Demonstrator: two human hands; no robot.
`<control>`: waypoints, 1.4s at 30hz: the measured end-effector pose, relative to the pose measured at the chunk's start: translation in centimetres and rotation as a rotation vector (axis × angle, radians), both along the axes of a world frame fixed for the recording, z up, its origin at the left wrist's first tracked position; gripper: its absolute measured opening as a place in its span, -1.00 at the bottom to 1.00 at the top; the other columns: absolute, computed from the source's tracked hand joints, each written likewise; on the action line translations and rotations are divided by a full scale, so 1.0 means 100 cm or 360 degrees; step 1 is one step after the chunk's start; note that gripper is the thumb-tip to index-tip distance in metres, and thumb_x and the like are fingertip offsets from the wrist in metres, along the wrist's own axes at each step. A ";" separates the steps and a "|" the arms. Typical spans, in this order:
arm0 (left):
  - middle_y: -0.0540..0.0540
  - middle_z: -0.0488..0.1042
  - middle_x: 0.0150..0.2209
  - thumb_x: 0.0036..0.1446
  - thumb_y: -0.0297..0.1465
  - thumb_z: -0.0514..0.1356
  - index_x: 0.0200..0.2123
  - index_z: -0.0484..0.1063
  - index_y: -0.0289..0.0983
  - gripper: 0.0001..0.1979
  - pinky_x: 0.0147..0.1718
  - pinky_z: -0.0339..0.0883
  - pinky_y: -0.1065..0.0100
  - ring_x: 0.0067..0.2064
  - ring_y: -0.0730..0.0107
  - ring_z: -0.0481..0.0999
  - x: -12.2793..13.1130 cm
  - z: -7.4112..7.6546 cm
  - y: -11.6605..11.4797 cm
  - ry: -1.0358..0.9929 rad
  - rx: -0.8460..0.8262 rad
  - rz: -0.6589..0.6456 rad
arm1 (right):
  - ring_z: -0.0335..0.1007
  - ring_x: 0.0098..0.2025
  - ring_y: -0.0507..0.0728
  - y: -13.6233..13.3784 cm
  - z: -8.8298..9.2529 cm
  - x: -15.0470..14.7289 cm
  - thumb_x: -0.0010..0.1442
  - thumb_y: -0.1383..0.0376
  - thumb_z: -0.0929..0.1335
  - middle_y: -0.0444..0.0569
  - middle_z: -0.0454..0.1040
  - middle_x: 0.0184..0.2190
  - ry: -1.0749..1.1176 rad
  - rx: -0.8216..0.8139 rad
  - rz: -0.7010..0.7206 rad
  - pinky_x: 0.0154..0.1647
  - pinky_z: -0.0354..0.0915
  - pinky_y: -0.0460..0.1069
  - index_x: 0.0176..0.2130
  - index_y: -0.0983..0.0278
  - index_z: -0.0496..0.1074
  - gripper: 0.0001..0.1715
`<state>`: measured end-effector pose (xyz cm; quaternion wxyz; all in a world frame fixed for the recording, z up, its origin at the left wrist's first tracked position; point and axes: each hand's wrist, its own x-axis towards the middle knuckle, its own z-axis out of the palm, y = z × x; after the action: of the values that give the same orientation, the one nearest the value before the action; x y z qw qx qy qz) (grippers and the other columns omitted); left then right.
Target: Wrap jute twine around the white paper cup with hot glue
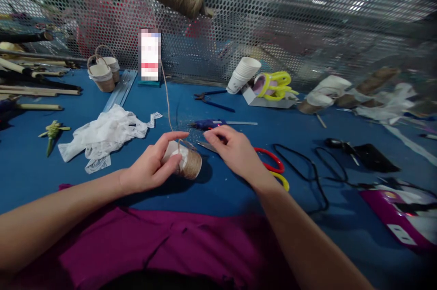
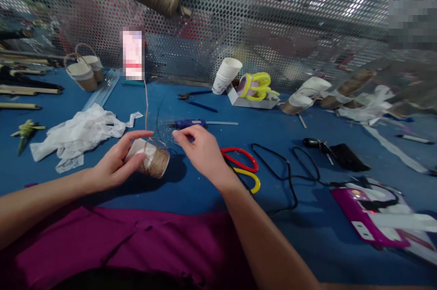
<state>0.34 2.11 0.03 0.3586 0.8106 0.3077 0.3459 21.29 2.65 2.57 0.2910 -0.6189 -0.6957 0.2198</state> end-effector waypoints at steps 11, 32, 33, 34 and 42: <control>0.04 0.27 -0.46 0.18 -0.46 0.00 0.08 0.06 -0.29 -0.61 -0.54 0.15 0.47 -0.52 0.53 0.22 0.000 0.007 -0.005 -0.0099 -0.0072 -0.0102 | 0.37 -0.10 0.07 -0.011 0.007 -0.001 0.10 0.31 0.28 -0.05 0.48 -0.18 0.0697 -0.0584 0.0561 0.02 0.21 0.05 -0.24 0.29 0.44 -0.79; 0.01 0.30 -0.41 0.22 -0.37 -0.04 0.09 0.09 -0.26 -0.64 -0.49 0.20 0.45 -0.45 0.49 0.28 0.001 0.006 -0.001 -0.0038 -0.0357 -0.0207 | 0.16 -0.58 -0.11 -0.008 0.002 0.004 -0.06 0.26 0.42 -0.24 0.31 -0.58 0.1960 -0.0683 -0.0108 -0.60 0.11 -0.17 -0.47 0.29 0.36 -0.83; 0.01 0.30 -0.41 0.21 -0.37 -0.04 0.08 0.10 -0.26 -0.64 -0.48 0.20 0.45 -0.45 0.49 0.28 0.001 0.007 -0.002 -0.0029 -0.0374 -0.0219 | 0.15 -0.59 -0.11 -0.007 0.002 0.003 -0.04 0.25 0.41 -0.23 0.31 -0.58 0.2010 -0.0740 -0.0123 -0.61 0.11 -0.18 -0.48 0.29 0.35 -0.82; 0.01 0.31 -0.41 0.21 -0.37 -0.03 0.08 0.10 -0.26 -0.64 -0.48 0.20 0.45 -0.46 0.49 0.28 0.001 0.007 -0.002 -0.0018 -0.0387 -0.0227 | 0.14 -0.60 -0.12 -0.007 0.003 0.003 -0.02 0.23 0.40 -0.23 0.31 -0.58 0.2051 -0.0796 -0.0138 -0.63 0.10 -0.18 -0.51 0.29 0.33 -0.80; 0.01 0.31 -0.42 0.21 -0.36 -0.03 0.07 0.12 -0.26 -0.65 -0.48 0.21 0.45 -0.47 0.50 0.27 0.001 0.008 -0.002 0.0041 -0.0482 -0.0276 | 0.23 -0.64 -0.12 -0.007 0.011 0.000 0.17 0.23 0.28 -0.19 0.40 -0.62 0.2160 -0.0955 -0.0306 -0.63 0.18 -0.21 -0.57 0.28 0.30 -0.68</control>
<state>0.48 1.94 0.81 0.5010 0.7752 0.2898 0.2531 21.32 1.92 3.64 0.4929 -0.4582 -0.2164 0.7073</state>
